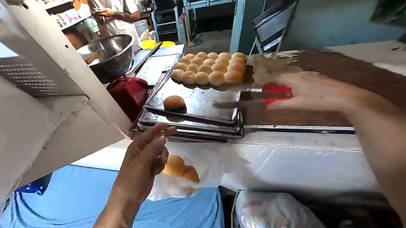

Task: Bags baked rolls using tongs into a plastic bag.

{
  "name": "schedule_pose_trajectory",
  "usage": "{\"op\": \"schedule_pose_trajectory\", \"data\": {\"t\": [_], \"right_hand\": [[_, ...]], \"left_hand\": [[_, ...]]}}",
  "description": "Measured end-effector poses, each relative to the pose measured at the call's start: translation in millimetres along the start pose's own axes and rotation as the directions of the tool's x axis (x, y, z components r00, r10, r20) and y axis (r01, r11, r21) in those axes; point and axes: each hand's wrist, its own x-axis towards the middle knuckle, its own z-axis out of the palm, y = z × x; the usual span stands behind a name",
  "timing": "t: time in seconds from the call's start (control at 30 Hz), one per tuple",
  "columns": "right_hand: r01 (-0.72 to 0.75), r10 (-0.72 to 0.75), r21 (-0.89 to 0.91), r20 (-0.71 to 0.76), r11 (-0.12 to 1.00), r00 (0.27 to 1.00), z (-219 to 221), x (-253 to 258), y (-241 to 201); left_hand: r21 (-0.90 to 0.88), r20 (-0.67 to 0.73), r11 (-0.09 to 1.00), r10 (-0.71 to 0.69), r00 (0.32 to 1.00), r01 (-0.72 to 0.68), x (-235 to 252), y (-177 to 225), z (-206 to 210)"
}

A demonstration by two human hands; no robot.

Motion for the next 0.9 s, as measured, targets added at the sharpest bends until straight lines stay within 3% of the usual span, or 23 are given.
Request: {"op": "schedule_pose_trajectory", "data": {"t": [0.1, 0.17, 0.27, 0.37, 0.47, 0.53, 0.6, 0.7, 0.8, 0.9], "right_hand": [[-0.139, 0.12, -0.106, -0.169, 0.985, 0.978, 33, 35, 50], [-0.16, 0.131, -0.137, -0.199, 0.977, 0.971, 46, 50, 76], [-0.14, 0.111, -0.164, -0.176, 0.977, 0.978, 52, 66, 97], [-0.03, 0.003, -0.17, -0.162, 0.985, 0.987, 55, 75, 114], [0.013, -0.014, -0.011, -0.155, 1.0, 0.988, 54, 84, 129], [-0.08, 0.092, 0.176, -0.063, 0.981, 0.994, 49, 85, 123], [-0.213, 0.226, 0.346, 0.003, 0.914, 0.974, 53, 87, 129], [-0.376, 0.367, 0.591, 0.142, 0.714, 0.919, 50, 80, 118], [-0.427, 0.387, 0.682, 0.222, 0.594, 0.895, 49, 72, 114], [-0.442, 0.393, 0.698, 0.244, 0.563, 0.886, 52, 63, 116]], "left_hand": [[0.007, -0.013, 1.0, -0.016, 1.0, 0.017, 2, -6, -3], [-0.012, -0.019, 1.0, -0.018, 1.0, 0.018, 5, -9, -5], [-0.04, -0.03, 0.999, -0.027, 0.999, 0.026, 9, -13, -8], [-0.068, -0.035, 0.996, -0.052, 0.998, 0.049, 13, -18, -7], [-0.084, -0.022, 0.995, -0.059, 0.998, 0.057, 18, -22, -4], [-0.086, -0.013, 0.995, -0.057, 0.998, 0.055, 22, -27, -3], [-0.083, 0.005, 0.995, -0.055, 0.998, 0.056, 27, -30, -2], [-0.077, 0.008, 0.995, -0.062, 0.998, 0.062, 31, -33, -2], [-0.071, 0.007, 0.995, -0.075, 0.997, 0.075, 32, -34, -2], [-0.073, 0.0, 0.994, -0.087, 0.996, 0.087, 32, -33, -3]]}}
